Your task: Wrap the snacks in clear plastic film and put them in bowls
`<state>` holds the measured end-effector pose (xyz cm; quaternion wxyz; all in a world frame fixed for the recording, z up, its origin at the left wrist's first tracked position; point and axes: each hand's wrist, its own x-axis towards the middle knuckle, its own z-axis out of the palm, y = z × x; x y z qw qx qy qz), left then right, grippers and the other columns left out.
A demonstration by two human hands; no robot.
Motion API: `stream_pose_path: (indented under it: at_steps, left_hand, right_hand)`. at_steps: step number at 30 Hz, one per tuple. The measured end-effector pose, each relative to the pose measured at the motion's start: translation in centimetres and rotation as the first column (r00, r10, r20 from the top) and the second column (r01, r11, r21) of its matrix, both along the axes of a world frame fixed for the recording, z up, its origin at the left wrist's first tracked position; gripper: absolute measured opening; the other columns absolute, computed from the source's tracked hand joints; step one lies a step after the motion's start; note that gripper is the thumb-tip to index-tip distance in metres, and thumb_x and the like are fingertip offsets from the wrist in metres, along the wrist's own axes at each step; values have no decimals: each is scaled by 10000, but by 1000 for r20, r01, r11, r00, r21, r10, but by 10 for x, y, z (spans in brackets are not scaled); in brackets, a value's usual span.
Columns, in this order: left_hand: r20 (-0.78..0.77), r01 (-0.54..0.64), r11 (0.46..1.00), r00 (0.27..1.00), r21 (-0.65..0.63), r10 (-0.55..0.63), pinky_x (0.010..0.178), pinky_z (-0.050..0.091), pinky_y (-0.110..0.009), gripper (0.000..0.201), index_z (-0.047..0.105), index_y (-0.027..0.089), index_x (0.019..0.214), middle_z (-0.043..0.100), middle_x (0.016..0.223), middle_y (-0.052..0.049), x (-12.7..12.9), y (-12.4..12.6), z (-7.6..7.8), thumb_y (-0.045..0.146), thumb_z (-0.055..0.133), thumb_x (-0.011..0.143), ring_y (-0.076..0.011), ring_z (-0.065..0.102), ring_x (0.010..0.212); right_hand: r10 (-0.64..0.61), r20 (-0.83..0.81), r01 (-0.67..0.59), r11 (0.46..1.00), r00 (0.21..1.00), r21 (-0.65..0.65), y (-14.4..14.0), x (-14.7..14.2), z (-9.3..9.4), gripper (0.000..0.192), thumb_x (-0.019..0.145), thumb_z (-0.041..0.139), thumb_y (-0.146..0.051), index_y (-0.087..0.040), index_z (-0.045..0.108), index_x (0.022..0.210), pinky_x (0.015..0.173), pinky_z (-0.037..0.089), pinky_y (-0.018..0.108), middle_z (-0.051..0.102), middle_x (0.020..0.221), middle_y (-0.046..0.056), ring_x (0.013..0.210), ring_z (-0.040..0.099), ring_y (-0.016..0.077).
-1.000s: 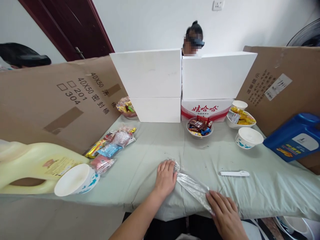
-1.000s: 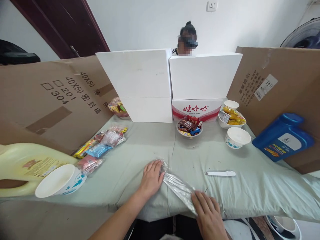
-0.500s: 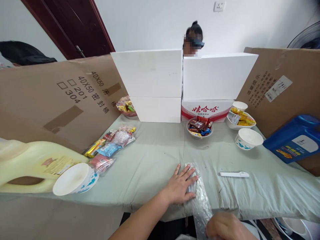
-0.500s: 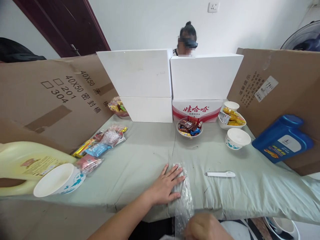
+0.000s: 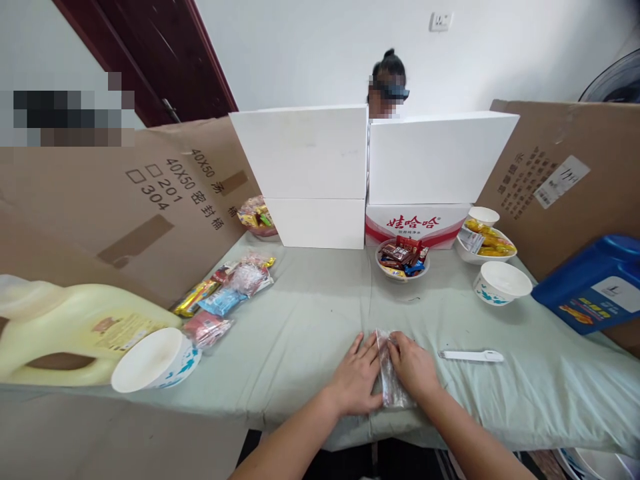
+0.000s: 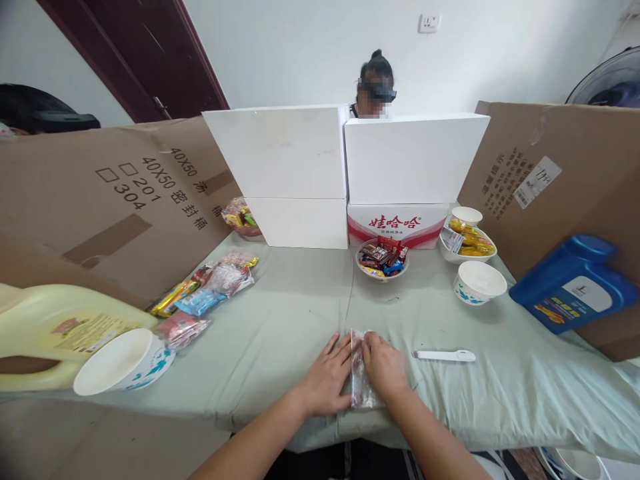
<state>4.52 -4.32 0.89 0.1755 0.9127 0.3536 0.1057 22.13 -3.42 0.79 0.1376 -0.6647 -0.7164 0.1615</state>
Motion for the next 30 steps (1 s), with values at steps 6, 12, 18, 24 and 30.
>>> stream_pose_path:
  at_steps: [6,12,18,24,30]
  left_hand:
    - [233,-208,974,955,92,182,1085,360,-520,475,500,160,1295,504,1368,-147,-5,-2,-5,211,511,823,-295,397,1328]
    - [316,-77,976,949,202,10,1003,427,-445,245,660,208,987,661,1054,-89,-1,-1,-3,229,432,900,-240,547,1133]
    - [243,-136,981,965,140,99,1027,379,-440,239,663,202,875,636,1107,-82,8,3,-10,316,461,929,-255,491,1207]
    - [125,-128,984,986,125,112,988,385,-420,227,631,213,1078,617,1201,-64,11,9,-1,201,474,914,-243,497,1168]
    - [-88,-63,989,993,136,76,939,396,-457,405,498,326,1322,507,1402,-2,14,36,8,361,538,921,-284,471,1149]
  right_hand:
    - [12,65,-12,1000,998,2,0,-1,1,278,958,403,-297,-173,542,1164,692,442,281,718,988,92,878,686,210]
    - [6,123,-7,1000,992,10,-1,-5,-3,306,972,378,-322,-178,518,1203,652,449,290,713,988,101,855,689,223]
    - [8,168,-32,989,986,144,-4,3,3,359,953,430,-313,-147,495,1264,694,493,331,685,1020,127,837,672,235]
    - [286,232,-365,800,930,476,-54,8,-4,307,911,489,-269,-163,570,1188,1003,411,407,619,1196,124,1175,530,256]
    - [347,432,-533,715,833,452,-111,9,-36,676,756,563,-269,-87,422,1391,1057,331,415,464,1434,135,1351,355,298]
